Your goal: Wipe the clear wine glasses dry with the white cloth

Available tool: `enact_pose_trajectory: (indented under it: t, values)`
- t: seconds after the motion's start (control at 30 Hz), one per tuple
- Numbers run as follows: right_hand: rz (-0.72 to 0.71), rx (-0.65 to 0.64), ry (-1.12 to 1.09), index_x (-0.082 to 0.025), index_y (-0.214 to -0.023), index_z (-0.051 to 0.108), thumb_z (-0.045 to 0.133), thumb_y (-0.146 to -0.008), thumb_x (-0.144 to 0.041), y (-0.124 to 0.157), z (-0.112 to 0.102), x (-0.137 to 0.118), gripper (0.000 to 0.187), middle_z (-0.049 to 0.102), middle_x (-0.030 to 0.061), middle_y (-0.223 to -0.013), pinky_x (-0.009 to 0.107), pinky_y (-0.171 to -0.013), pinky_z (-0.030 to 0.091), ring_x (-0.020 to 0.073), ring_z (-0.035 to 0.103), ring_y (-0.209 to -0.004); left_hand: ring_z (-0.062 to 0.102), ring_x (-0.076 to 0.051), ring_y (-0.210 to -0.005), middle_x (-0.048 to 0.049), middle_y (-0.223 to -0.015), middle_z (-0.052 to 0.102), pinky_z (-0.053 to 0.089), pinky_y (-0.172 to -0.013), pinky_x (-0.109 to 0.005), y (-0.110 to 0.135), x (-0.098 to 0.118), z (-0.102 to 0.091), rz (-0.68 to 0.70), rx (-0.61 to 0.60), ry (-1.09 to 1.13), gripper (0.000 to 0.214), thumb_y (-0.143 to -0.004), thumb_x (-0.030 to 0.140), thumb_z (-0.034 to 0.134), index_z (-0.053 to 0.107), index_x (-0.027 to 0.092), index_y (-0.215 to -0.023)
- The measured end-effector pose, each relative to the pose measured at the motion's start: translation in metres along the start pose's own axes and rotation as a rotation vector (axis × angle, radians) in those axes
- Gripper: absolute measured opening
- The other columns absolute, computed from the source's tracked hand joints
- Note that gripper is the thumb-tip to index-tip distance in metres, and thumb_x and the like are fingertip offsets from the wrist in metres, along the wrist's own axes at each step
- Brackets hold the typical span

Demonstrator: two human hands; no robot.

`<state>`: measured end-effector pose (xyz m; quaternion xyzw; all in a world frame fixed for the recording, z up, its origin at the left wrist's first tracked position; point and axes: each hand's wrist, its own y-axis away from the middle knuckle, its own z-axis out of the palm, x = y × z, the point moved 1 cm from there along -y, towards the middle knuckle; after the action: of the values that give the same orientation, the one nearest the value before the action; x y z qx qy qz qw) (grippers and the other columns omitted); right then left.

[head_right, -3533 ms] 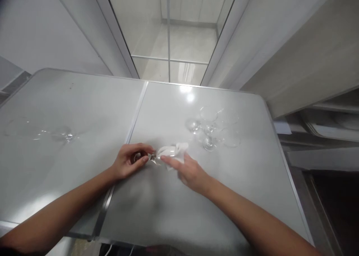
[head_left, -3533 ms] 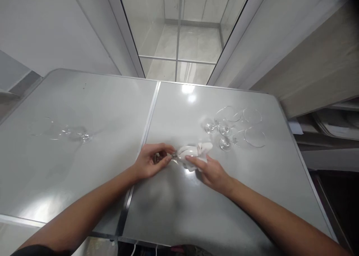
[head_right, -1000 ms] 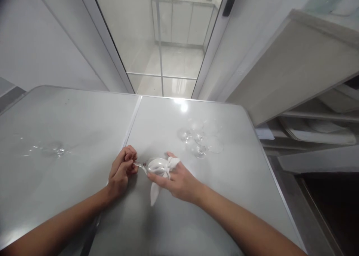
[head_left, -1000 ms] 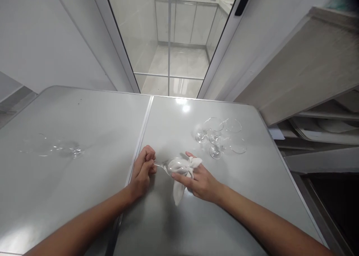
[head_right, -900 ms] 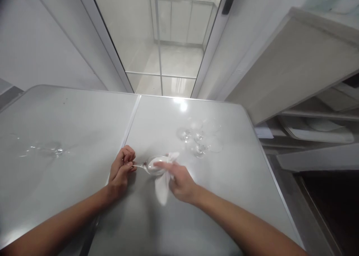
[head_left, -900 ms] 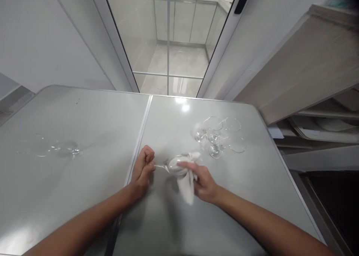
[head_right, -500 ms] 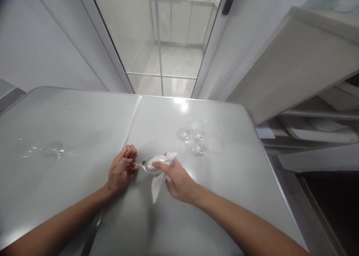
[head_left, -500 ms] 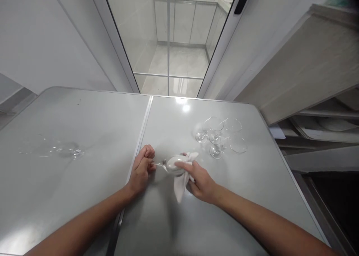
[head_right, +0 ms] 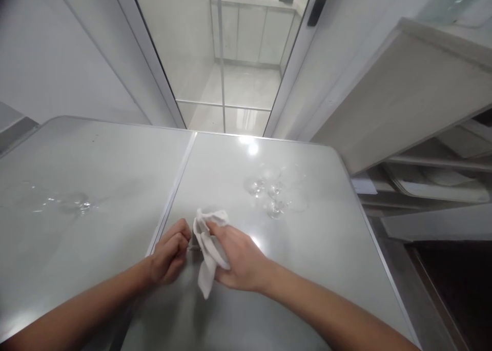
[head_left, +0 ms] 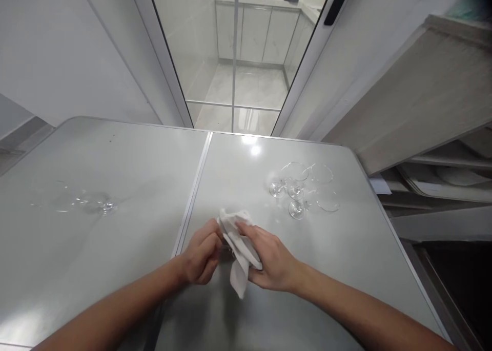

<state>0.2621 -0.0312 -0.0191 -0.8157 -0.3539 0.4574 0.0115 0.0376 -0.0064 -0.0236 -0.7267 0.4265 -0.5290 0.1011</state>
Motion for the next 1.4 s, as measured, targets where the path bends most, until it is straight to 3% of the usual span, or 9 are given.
enact_pose_trajectory:
  t: [0.13, 0.3, 0.4, 0.57, 0.67, 0.93, 1.03, 1.23, 1.4]
  values:
    - [0.386, -0.169, -0.383, -0.025, -0.119, 0.067, 0.081, -0.075, -0.031, -0.005, -0.010, -0.007, 0.047, 0.074, 0.0041, -0.104, 0.034, -0.078, 0.057, 0.0237, 0.070, -0.090, 0.043, -0.020, -0.070, -0.0028, -0.076, 0.039, 0.032, -0.058, -0.035, 0.008, 0.004, 0.001, 0.020, 0.020, -0.002, 0.020, -0.100, 0.014, 0.040, 0.038, 0.023, -0.083]
    - [0.690, -0.386, -1.106, -0.019, -0.105, 0.071, 0.083, -0.071, -0.038, -0.007, -0.009, -0.003, 0.041, 0.069, 0.0017, -0.088, 0.025, -0.064, 0.051, 0.0171, 0.065, -0.075, 0.040, -0.019, -0.069, -0.0010, -0.073, 0.034, 0.030, -0.059, -0.035, 0.011, 0.000, 0.002, -0.050, 0.101, 0.131, 0.025, -0.102, 0.016, 0.036, 0.031, 0.023, -0.079]
    - [0.599, -0.260, -0.805, -0.021, -0.113, 0.069, 0.089, -0.065, -0.035, -0.006, -0.007, -0.004, 0.054, 0.071, 0.0018, -0.097, 0.028, -0.073, 0.054, 0.0191, 0.067, -0.085, 0.039, -0.019, -0.070, -0.0011, -0.074, 0.034, 0.029, -0.060, -0.035, 0.007, -0.003, 0.002, -0.041, 0.133, 0.158, 0.024, -0.101, 0.015, 0.037, 0.031, 0.022, -0.079]
    - [0.011, 0.002, 0.095, -0.016, -0.138, 0.057, 0.069, -0.082, -0.012, 0.004, 0.000, -0.014, 0.058, 0.067, 0.0195, -0.128, 0.047, -0.094, 0.057, 0.0307, 0.067, -0.109, 0.037, -0.017, -0.068, -0.0010, -0.076, 0.037, 0.029, -0.059, -0.033, -0.001, -0.002, 0.003, -0.196, 0.143, 0.197, 0.022, -0.100, 0.012, 0.037, 0.032, 0.022, -0.081]
    - [-0.038, 0.035, 0.216, -0.015, -0.141, 0.056, 0.062, -0.079, -0.005, 0.008, 0.004, -0.014, 0.063, 0.066, 0.0216, -0.130, 0.051, -0.095, 0.057, 0.0327, 0.066, -0.112, 0.037, -0.017, -0.069, -0.0012, -0.076, 0.037, 0.029, -0.060, -0.033, -0.001, -0.001, 0.004, -0.182, 0.123, 0.192, 0.022, -0.099, 0.010, 0.035, 0.033, 0.022, -0.081]
    - [0.638, -0.299, -1.122, -0.018, -0.129, 0.062, 0.067, -0.082, -0.047, -0.004, -0.002, 0.001, 0.055, 0.068, 0.0048, -0.095, 0.026, -0.050, 0.052, 0.0128, 0.058, -0.058, 0.034, -0.018, -0.070, -0.0007, -0.075, 0.033, 0.025, -0.062, -0.035, 0.011, -0.008, 0.007, -0.201, 0.227, 0.281, 0.022, -0.098, 0.011, 0.037, 0.029, 0.022, -0.080]
    - [0.516, -0.134, -0.853, -0.020, -0.127, 0.064, 0.079, -0.076, -0.040, -0.003, -0.003, 0.000, 0.057, 0.070, 0.0066, -0.104, 0.028, -0.062, 0.057, 0.0185, 0.067, -0.076, 0.034, -0.018, -0.070, -0.0006, -0.075, 0.032, 0.024, -0.063, -0.035, 0.014, -0.011, 0.008, -0.254, 0.242, 0.292, 0.022, -0.096, 0.012, 0.041, 0.030, 0.022, -0.079]
    - [-0.199, 0.091, 0.246, -0.011, -0.149, 0.049, 0.065, -0.081, -0.008, 0.006, 0.004, -0.002, 0.070, 0.066, 0.0249, -0.132, 0.050, -0.093, 0.060, 0.0356, 0.066, -0.115, 0.033, -0.017, -0.069, -0.0001, -0.077, 0.034, 0.027, -0.063, -0.034, 0.011, -0.014, 0.010, -0.504, 0.216, 0.359, 0.021, -0.099, 0.016, 0.037, 0.033, 0.022, -0.079]
    - [-0.078, 0.115, 0.156, -0.016, -0.142, 0.058, 0.067, -0.072, -0.005, 0.002, 0.005, 0.000, 0.071, 0.068, 0.0196, -0.129, 0.047, -0.092, 0.060, 0.0332, 0.067, -0.111, 0.032, -0.017, -0.068, 0.0008, -0.076, 0.033, 0.027, -0.062, -0.033, 0.012, -0.014, 0.011, -0.551, 0.197, 0.348, 0.020, -0.097, 0.017, 0.038, 0.031, 0.022, -0.079]
